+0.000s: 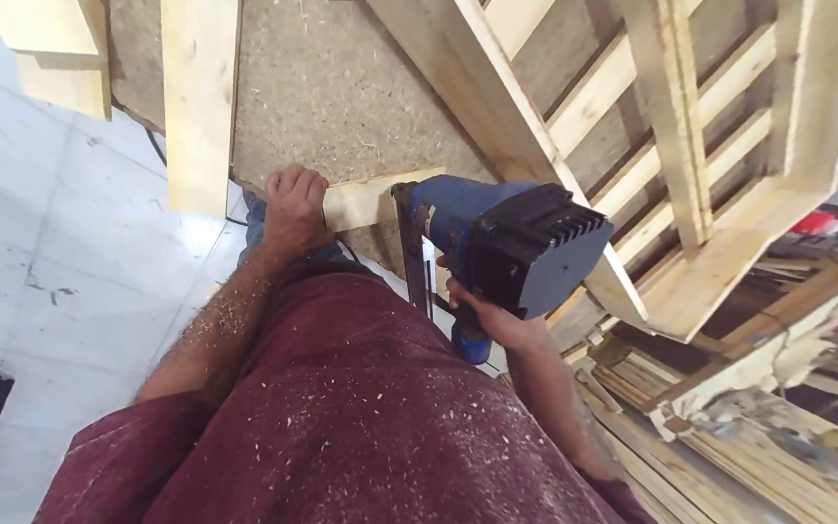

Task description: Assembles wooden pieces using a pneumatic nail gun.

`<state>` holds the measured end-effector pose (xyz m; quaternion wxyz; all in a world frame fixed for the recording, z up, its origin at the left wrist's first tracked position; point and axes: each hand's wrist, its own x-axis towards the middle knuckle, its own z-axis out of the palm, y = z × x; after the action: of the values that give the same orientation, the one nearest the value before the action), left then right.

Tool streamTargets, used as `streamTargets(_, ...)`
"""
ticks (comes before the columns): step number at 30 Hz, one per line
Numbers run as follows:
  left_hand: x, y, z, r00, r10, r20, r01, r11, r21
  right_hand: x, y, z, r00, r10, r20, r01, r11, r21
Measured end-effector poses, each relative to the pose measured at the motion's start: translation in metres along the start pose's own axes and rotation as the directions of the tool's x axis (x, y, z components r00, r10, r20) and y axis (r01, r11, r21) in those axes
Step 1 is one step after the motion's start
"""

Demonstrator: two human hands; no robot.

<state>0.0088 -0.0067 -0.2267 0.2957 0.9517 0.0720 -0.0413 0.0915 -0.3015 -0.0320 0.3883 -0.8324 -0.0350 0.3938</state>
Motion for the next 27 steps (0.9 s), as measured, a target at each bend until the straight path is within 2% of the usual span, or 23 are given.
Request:
streamTargets(3,0.0,0.0,0.0,1.0,0.001,0.004,-0.001,1.0,-0.003,0.008,-0.003,0.003,0.999,0.035,0.009,-0.035,0.999,0.01)
streamTargets(8,-0.003,0.0,0.003,1.0,0.008,0.009,-0.008,1.0,0.007,0.005,0.008,-0.003,0.995,0.1,0.022,-0.096,0.985,-0.144)
streamTargets(11,0.004,-0.003,0.001,1.0,0.009,-0.005,-0.009,1.0,0.016,-0.005,0.028,-0.006,0.996,0.053,0.065,-0.041,0.985,-0.169)
streamTargets(14,-0.001,-0.001,0.001,0.999,0.002,0.035,-0.001,1.0,-0.015,-0.033,0.062,-0.002,0.981,0.16,0.112,-0.118,0.943,-0.311)
streamTargets(16,0.003,-0.004,0.002,1.0,0.001,0.016,-0.001,1.0,0.0,-0.031,0.077,-0.001,0.98,0.159,0.119,-0.102,0.917,-0.386)
streamTargets(19,-0.002,-0.002,0.004,1.0,0.021,-0.005,-0.021,1.0,0.011,-0.031,0.058,-0.003,0.96,0.237,0.147,-0.144,0.873,-0.466)
streamTargets(24,-0.002,-0.002,0.001,1.0,0.009,0.028,-0.01,1.0,0.016,-0.032,0.052,0.004,0.935,0.227,0.271,-0.039,0.827,-0.561)
streamTargets(26,0.001,-0.004,0.001,1.0,0.023,-0.006,-0.023,1.0,0.021,-0.019,0.022,0.016,0.931,0.229,0.283,-0.018,0.805,-0.592)
streamTargets(27,0.0,-0.004,0.003,1.0,0.025,-0.016,-0.025,0.999,0.021,-0.018,0.001,0.023,0.95,0.176,0.257,0.017,0.795,-0.607)
